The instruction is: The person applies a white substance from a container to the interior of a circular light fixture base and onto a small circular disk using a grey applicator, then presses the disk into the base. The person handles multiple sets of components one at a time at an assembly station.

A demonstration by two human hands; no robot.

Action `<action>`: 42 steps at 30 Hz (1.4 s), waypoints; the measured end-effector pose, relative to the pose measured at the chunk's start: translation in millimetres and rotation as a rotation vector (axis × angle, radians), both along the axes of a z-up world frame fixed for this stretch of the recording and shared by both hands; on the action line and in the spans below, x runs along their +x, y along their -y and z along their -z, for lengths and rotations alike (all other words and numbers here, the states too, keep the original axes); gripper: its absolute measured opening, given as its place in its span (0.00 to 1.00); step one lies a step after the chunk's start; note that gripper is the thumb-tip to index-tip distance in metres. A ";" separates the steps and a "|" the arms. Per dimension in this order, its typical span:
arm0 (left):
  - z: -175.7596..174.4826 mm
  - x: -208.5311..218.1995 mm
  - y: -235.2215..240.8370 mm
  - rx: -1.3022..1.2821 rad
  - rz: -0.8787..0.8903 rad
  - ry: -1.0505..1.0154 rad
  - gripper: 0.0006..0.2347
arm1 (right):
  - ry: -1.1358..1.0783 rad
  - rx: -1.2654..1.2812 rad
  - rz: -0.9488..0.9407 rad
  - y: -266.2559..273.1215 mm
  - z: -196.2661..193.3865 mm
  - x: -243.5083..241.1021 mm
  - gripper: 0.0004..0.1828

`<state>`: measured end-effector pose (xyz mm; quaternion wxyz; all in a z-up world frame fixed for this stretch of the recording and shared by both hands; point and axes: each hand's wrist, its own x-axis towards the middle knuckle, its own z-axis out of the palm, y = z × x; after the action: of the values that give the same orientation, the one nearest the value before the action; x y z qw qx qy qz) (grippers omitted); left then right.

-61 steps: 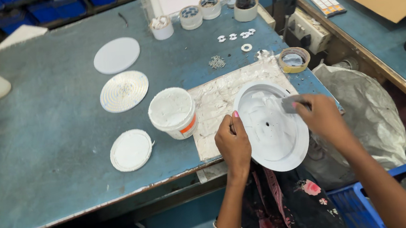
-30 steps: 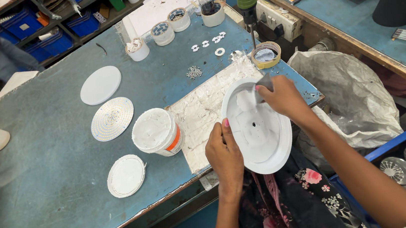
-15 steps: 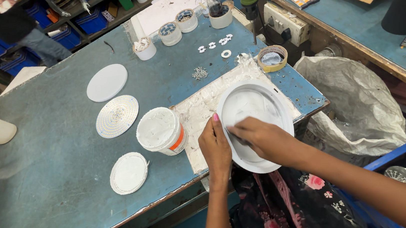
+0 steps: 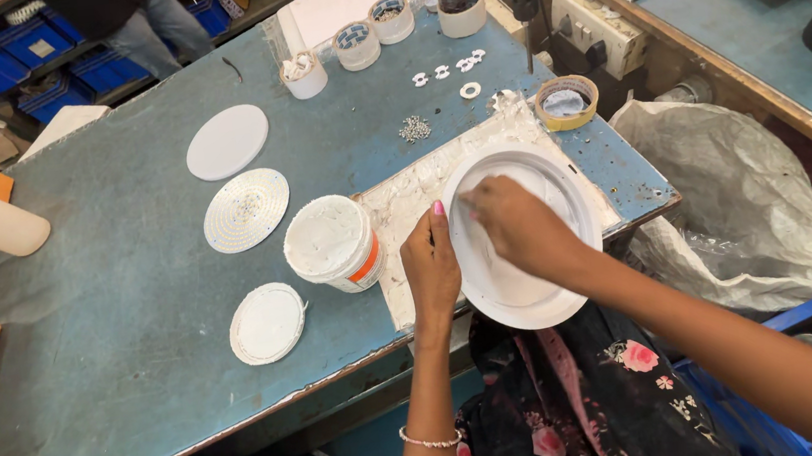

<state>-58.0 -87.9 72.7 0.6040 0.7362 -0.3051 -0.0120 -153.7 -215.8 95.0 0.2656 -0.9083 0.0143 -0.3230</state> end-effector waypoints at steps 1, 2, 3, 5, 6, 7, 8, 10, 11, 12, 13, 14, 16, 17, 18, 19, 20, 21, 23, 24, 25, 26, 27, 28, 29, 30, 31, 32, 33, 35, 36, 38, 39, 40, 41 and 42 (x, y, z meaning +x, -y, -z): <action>0.6 2.5 0.4 0.007 -0.004 0.011 0.22 | -0.030 -0.046 -0.036 -6.8 -0.3 -2.5 0.20; 0.9 4.8 0.6 0.015 -0.008 0.022 0.23 | -0.059 -0.092 -0.073 -13.0 0.3 -5.6 0.23; 0.9 7.0 0.9 0.015 -0.005 0.008 0.22 | -0.085 -0.107 -0.120 -17.7 2.1 -11.6 0.22; 1.7 10.4 0.5 0.017 0.002 -0.020 0.22 | -0.135 -0.137 -0.214 -22.0 8.3 -28.5 0.21; 2.8 11.3 0.6 0.026 -0.003 -0.012 0.22 | -0.159 -0.203 -0.268 -20.4 12.0 -35.9 0.23; 3.7 12.7 1.4 0.033 -0.008 -0.005 0.22 | -0.184 -0.271 -0.322 -16.1 15.7 -43.9 0.24; 4.9 13.9 1.9 0.041 -0.014 0.003 0.22 | -0.208 -0.339 -0.376 -11.4 20.4 -52.5 0.26; 8.4 16.2 2.2 0.028 -0.004 -0.023 0.22 | -0.100 -0.429 -0.417 -3.1 32.2 -68.7 0.26; 10.5 17.5 2.5 0.021 0.001 -0.036 0.23 | -0.046 -0.474 -0.437 3.2 37.6 -76.3 0.26; 12.6 19.0 2.3 0.023 0.002 -0.052 0.23 | -0.066 -0.468 -0.442 10.8 41.9 -84.5 0.26; 14.7 20.3 2.9 0.022 0.003 -0.069 0.23 | -0.088 -0.464 -0.446 19.0 45.0 -93.2 0.26; 16.6 21.4 3.5 0.022 0.005 -0.086 0.24 | -0.110 -0.460 -0.451 26.8 47.7 -100.7 0.27; 20.1 20.9 5.2 0.021 0.004 -0.121 0.24 | -0.132 -0.437 -0.372 42.8 51.8 -113.0 0.30; 20.3 20.6 5.3 0.021 0.003 -0.138 0.24 | -0.141 -0.424 -0.333 49.1 54.3 -116.2 0.32; 19.4 20.4 5.2 0.023 -0.010 -0.138 0.24 | -0.177 -0.287 -0.217 54.9 57.3 -115.3 0.31; 18.2 18.5 5.5 0.025 -0.021 -0.141 0.24 | -0.215 -0.150 -0.100 60.7 60.5 -112.2 0.31; 16.3 16.1 5.9 0.026 -0.032 -0.144 0.24 | -0.252 -0.012 0.017 66.1 63.2 -107.5 0.31; 13.6 13.1 6.1 0.031 -0.048 -0.138 0.23 | -0.216 0.030 0.078 72.0 64.6 -99.3 0.27; 7.2 6.1 5.0 0.041 -0.079 -0.126 0.22 | -0.144 0.116 0.199 81.2 63.1 -80.3 0.18; 4.0 2.3 4.3 0.041 -0.080 -0.129 0.22 | -0.130 0.106 0.193 82.1 61.1 -74.3 0.18; 0.9 -1.1 4.0 0.040 -0.083 -0.130 0.22 | -0.114 0.094 0.185 81.5 58.2 -66.9 0.18; -1.9 -4.1 4.0 0.038 -0.086 -0.131 0.22 | -0.098 0.083 0.178 79.2 54.9 -62.2 0.18; -3.9 -7.5 3.1 0.034 -0.096 -0.102 0.22 | -0.100 0.066 0.170 74.6 52.1 -62.8 0.20; -5.6 -10.6 2.5 0.030 -0.105 -0.073 0.22 | -0.101 0.049 0.162 69.1 49.2 -66.2 0.21; -7.1 -13.0 2.0 0.026 -0.113 -0.045 0.22 | -0.104 0.031 0.155 62.8 46.7 -70.4 0.22; -8.5 -15.3 1.2 0.010 -0.122 -0.052 0.21 | -0.136 0.042 0.186 55.0 45.1 -75.1 0.20; -9.4 -18.5 0.0 -0.005 -0.128 -0.061 0.20 | -0.169 0.055 0.218 44.6 44.8 -82.2 0.18; -10.4 -20.9 -0.4 -0.020 -0.134 -0.069 0.19 | -0.201 0.067 0.250 32.7 45.3 -88.9 0.16; -11.6 -22.6 0.3 -0.017 -0.147 -0.064 0.19 | -0.224 0.089 0.290 17.6 47.0 -95.3 0.18; -12.8 -27.1 0.3 -0.012 -0.175 -0.055 0.19 | -0.270 0.133 0.368 -14.0 49.7 -106.2 0.21; -13.1 -28.8 0.3 -0.005 -0.182 -0.045 0.20 | -0.254 0.137 0.338 -24.2 49.0 -110.9 0.22; -12.6 -33.3 -2.2 0.012 -0.199 -0.028 0.20 | -0.224 0.148 0.274 -39.3 48.0 -121.1 0.24; -12.5 -35.3 -3.9 0.004 -0.187 -0.018 0.20 | -0.258 0.208 0.294 -36.1 46.7 -121.5 0.22; -12.5 -37.4 -5.4 -0.004 -0.176 -0.007 0.20 | -0.291 0.268 0.314 -26.9 44.4 -121.4 0.20; -12.6 -39.1 -6.8 -0.014 -0.167 0.003 0.20 | -0.325 0.326 0.331 -17.5 42.3 -120.7 0.18; -12.8 -40.3 -8.2 -0.027 -0.162 0.013 0.19 | -0.291 0.293 0.325 -8.7 40.3 -119.8 0.18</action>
<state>-98.4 -79.7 85.5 0.6110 0.7503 -0.2485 0.0459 -273.4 -207.1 54.7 0.3339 -0.8828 0.2448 -0.2218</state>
